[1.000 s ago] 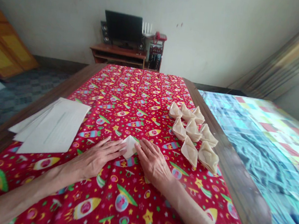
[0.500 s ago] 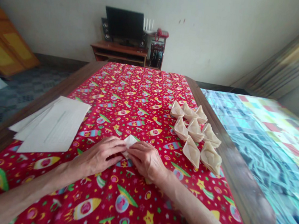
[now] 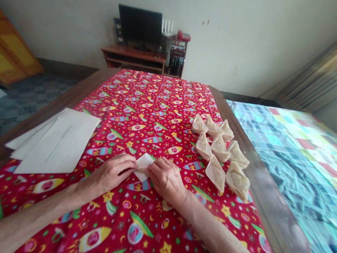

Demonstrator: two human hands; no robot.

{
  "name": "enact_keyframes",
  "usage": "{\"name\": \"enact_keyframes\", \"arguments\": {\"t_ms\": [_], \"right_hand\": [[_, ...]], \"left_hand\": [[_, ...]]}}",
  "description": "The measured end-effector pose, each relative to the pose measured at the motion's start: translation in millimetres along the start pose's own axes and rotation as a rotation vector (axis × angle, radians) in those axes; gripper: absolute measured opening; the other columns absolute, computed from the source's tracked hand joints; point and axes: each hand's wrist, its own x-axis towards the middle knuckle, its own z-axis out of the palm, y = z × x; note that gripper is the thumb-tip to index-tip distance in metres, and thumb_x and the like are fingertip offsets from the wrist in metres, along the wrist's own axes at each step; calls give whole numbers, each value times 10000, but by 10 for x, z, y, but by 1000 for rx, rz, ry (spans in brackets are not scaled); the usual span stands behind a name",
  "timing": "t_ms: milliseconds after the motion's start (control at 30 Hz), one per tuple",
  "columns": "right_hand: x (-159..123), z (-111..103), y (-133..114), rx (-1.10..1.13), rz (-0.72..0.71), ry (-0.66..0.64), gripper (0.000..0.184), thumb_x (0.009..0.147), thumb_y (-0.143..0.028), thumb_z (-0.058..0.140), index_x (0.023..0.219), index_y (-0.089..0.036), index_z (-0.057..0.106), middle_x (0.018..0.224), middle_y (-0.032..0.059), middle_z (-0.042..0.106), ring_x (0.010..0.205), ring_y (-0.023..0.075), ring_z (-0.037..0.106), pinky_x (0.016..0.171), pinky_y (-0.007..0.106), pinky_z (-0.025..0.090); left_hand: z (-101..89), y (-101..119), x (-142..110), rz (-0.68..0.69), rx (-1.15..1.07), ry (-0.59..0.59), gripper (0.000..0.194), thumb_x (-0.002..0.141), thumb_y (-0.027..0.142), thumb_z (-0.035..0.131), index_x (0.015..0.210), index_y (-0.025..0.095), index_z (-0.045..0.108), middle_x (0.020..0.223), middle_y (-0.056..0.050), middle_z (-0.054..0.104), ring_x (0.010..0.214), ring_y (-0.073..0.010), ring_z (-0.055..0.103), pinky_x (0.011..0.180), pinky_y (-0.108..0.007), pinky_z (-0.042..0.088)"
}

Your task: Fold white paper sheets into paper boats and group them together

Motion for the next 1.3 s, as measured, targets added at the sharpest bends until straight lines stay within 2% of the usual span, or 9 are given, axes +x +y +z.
{"name": "enact_keyframes", "arguments": {"t_ms": [267,467,733,833,933,1000,1067,1167,1300], "right_hand": [[182,11,56,-55,148,-30,275,948,-314,417,744,-194,558,718,1,575,633,111,516,550,238,292],[264,40,84,-106,182,-67,246,932,-330,444,755,-200,554,712,-7,591,606,107,524,535,246,250],[307,60,90,-137,211,-79,232,919,-334,467,761,-194,564,724,-7,605,598,102,530,538,246,243],[317,61,91,-134,219,-86,233,914,-331,477,748,-190,559,723,-5,605,605,100,534,541,241,249],[323,60,86,-140,237,-99,226,909,-330,487,749,-188,559,722,-4,607,599,99,535,535,237,247],[323,60,81,-136,239,-104,224,911,-334,486,759,-188,562,729,-1,611,598,99,537,532,235,248],[321,63,78,-130,236,-106,232,916,-341,482,764,-186,564,733,3,612,605,100,542,534,231,256],[314,69,78,-130,236,-108,254,922,-350,475,751,-184,561,729,7,611,615,101,549,540,226,267],[304,81,80,-146,233,-81,258,924,-351,472,747,-183,555,713,4,606,607,104,550,536,230,271]], "left_hand": [[17,-30,50,-232,-32,55,117,864,170,568,747,160,573,792,-3,526,736,-128,557,687,-252,469],[-13,0,73,-285,62,11,142,874,189,551,737,155,541,814,-22,511,754,-155,543,696,-284,459],[-1,-70,48,-302,167,14,181,865,226,566,710,170,490,811,-17,486,732,-161,524,673,-299,453],[1,-46,42,-254,183,35,59,879,216,542,853,164,553,893,-40,536,824,-184,547,750,-329,471],[-13,33,40,-120,237,33,222,912,188,480,1122,171,551,1067,-65,579,979,-195,548,884,-356,453],[-22,96,33,-3,283,-24,325,928,163,434,1247,168,499,1191,-71,580,1108,-200,516,972,-371,411],[-24,146,14,58,318,-86,382,930,151,409,1310,142,454,1299,-78,544,1227,-208,449,1039,-390,359],[-17,182,-28,32,351,-152,428,931,162,387,1357,126,405,1398,-77,462,1319,-208,361,1089,-415,303],[-17,186,-73,1,368,-195,484,935,181,371,1415,166,316,1465,-59,364,1361,-201,300,1118,-436,256]]}}
